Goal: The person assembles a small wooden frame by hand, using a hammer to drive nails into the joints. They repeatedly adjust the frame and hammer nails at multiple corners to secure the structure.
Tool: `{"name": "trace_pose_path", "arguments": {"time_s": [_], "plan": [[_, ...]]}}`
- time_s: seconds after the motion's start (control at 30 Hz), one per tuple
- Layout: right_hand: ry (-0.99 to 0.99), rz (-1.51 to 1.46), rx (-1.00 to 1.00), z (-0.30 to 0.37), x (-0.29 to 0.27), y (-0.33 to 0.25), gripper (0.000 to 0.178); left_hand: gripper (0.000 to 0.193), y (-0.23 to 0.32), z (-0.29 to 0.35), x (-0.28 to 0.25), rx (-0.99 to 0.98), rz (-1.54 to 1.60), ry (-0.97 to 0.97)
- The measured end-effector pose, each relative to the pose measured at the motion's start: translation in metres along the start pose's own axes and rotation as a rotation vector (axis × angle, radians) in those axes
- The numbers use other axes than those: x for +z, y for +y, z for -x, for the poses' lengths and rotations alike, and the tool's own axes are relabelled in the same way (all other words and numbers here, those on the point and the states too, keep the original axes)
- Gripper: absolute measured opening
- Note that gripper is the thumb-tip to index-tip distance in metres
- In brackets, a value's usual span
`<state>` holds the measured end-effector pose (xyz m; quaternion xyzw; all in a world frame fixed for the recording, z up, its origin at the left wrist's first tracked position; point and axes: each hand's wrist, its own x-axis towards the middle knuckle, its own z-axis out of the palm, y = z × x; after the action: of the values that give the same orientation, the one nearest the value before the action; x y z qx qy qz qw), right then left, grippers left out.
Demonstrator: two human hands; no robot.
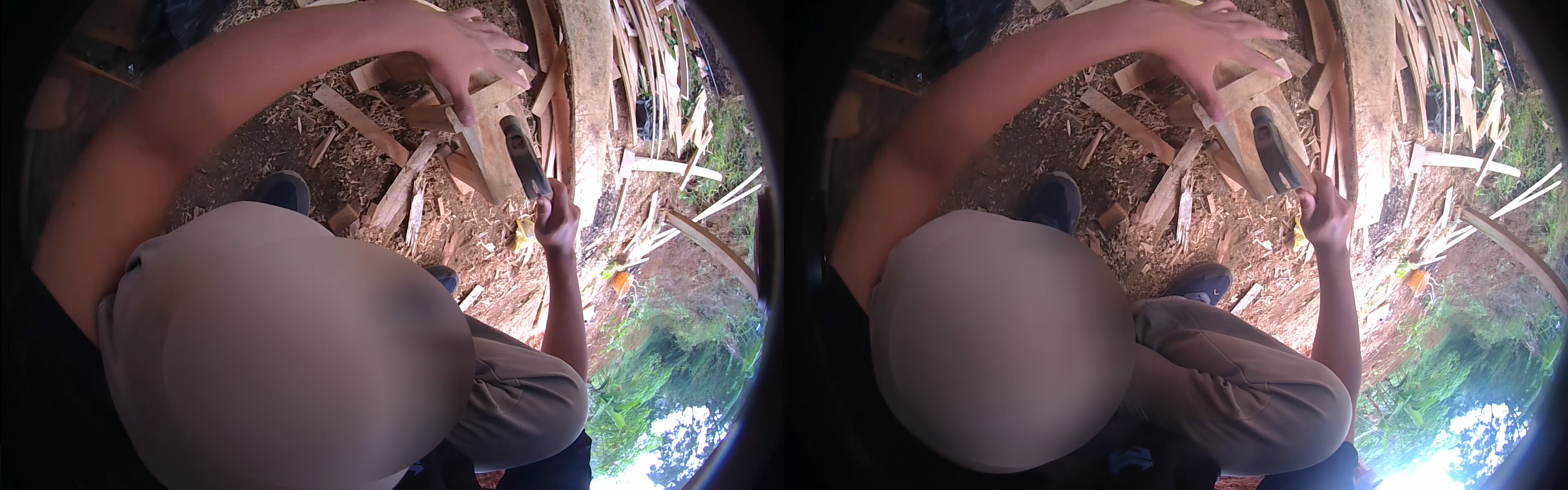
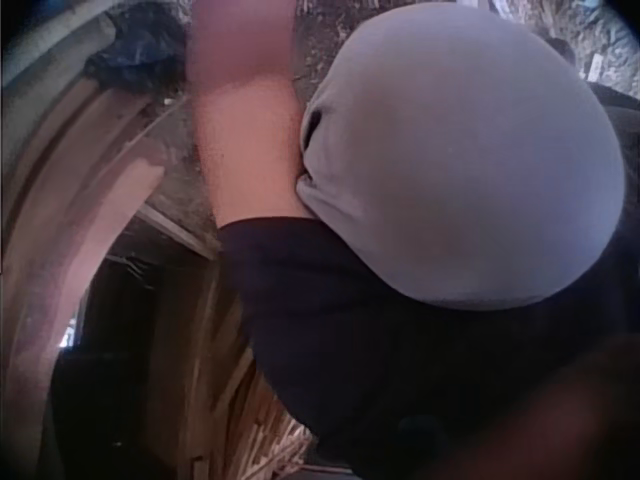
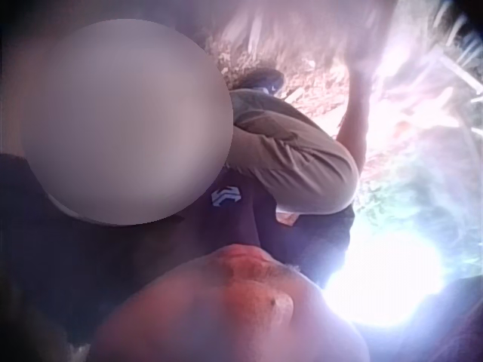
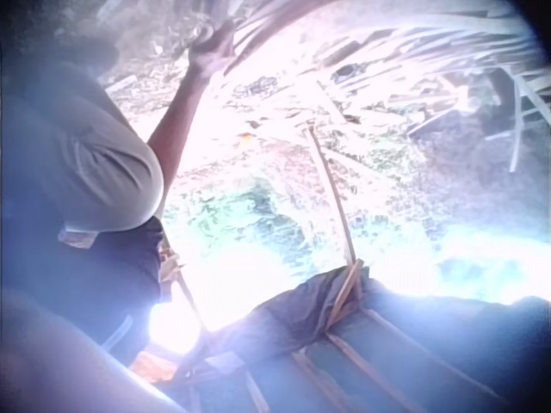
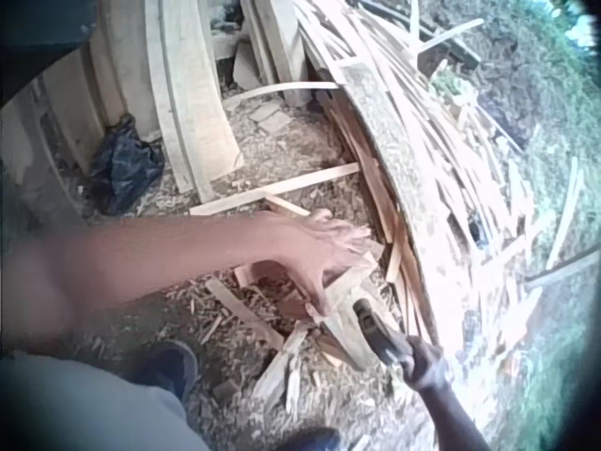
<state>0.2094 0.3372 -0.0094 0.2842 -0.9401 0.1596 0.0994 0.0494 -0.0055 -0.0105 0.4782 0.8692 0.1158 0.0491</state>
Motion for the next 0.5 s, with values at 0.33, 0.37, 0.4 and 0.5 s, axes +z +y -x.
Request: {"name": "trace_pose_path", "arguments": {"time_s": [0.33,0.37,0.4,0.5], "plan": [[0.034,0.014,-0.001,-0.007,0.001,-0.001,0.046,0.134,-0.011,-0.017,-0.047,0.055,0.236,-0.436],[0.065,0.005,-0.029,-0.007,0.001,0.000,0.046,0.134,-0.008,-0.021,-0.046,0.027,0.217,-0.441],[0.095,-0.004,-0.057,-0.007,0.001,0.001,0.045,0.134,-0.006,-0.023,-0.045,-0.002,0.197,-0.446],[-0.081,0.121,0.073,-0.013,0.001,-0.007,0.044,0.134,-0.014,-0.028,-0.031,0.050,0.298,-0.399]]}}
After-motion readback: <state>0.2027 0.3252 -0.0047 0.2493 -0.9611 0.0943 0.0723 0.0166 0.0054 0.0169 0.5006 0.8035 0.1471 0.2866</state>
